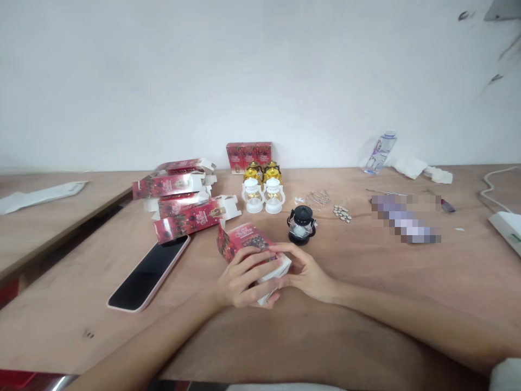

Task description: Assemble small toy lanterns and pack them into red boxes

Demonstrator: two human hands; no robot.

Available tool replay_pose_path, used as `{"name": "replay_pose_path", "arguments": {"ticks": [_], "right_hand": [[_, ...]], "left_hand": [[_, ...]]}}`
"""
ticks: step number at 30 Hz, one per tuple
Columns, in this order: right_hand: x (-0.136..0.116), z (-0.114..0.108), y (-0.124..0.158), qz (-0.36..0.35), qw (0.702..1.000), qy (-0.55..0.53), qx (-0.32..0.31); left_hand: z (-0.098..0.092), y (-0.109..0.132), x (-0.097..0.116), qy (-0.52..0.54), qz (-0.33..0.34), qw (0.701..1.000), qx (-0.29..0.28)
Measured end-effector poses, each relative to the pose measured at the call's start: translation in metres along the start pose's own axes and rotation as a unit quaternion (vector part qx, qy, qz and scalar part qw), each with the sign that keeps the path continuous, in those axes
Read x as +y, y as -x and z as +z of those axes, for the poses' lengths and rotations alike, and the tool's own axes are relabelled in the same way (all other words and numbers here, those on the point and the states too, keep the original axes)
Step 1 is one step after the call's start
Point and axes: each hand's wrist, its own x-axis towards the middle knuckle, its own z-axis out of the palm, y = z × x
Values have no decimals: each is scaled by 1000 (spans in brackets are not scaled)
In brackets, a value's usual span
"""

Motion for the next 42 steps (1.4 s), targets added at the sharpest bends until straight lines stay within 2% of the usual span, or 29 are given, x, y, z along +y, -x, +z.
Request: {"name": "replay_pose_path", "arguments": {"ticks": [5,8,10,12,14,16,17,19,21,22,23,24,25,28,30,31,34,36,39,42], "right_hand": [[2,3,2,-28,999,37,25],[1,3,5,-111,987,100,61],[0,1,7,-204,958,186,74],[0,-2,9,-267,915,291,81],[0,-7,9,-260,889,362,106],[0,-11,8,-230,881,389,138],[-1,-13,6,-224,877,405,129],[-2,-16,5,-228,854,464,48],[-2,-19,5,-232,810,534,-66],[-1,-20,5,-235,788,560,-99],[1,-21,6,-241,772,580,-102],[2,-22,6,-248,762,594,-76],[4,-24,6,-254,757,601,-24],[-1,-31,2,-254,748,587,177],[-11,-36,-5,-228,744,579,244],[-17,-38,-9,-205,747,581,248],[-30,-43,-17,-110,778,585,201],[-36,-45,-19,-90,793,574,184],[-53,-42,-19,-150,795,542,226],[-90,-31,-20,-225,810,463,281]], "left_hand": [[0,-3,1,-4,-1,1000,-11],[-2,-5,1,-31,-25,999,-2],[-3,-7,1,-42,-110,993,30],[-4,-7,-1,-35,-218,973,63],[-2,-6,-2,5,-287,955,69],[0,-3,-3,65,-316,944,64],[1,-2,-2,93,-324,939,66],[0,-3,0,117,-349,926,81],[-4,-8,2,86,-390,913,81],[-8,-12,2,63,-410,907,73],[-12,-16,1,42,-423,903,61],[-16,-20,0,29,-426,903,47],[-19,-23,-2,25,-419,907,36],[-23,-24,-8,36,-390,920,26],[-22,-20,-11,43,-391,919,40],[-20,-17,-12,52,-398,915,47],[-17,-11,-12,74,-417,904,58],[-18,-11,-12,73,-404,911,50],[-21,-16,-14,79,-361,929,26],[-19,-23,-17,99,-357,929,15]]}}
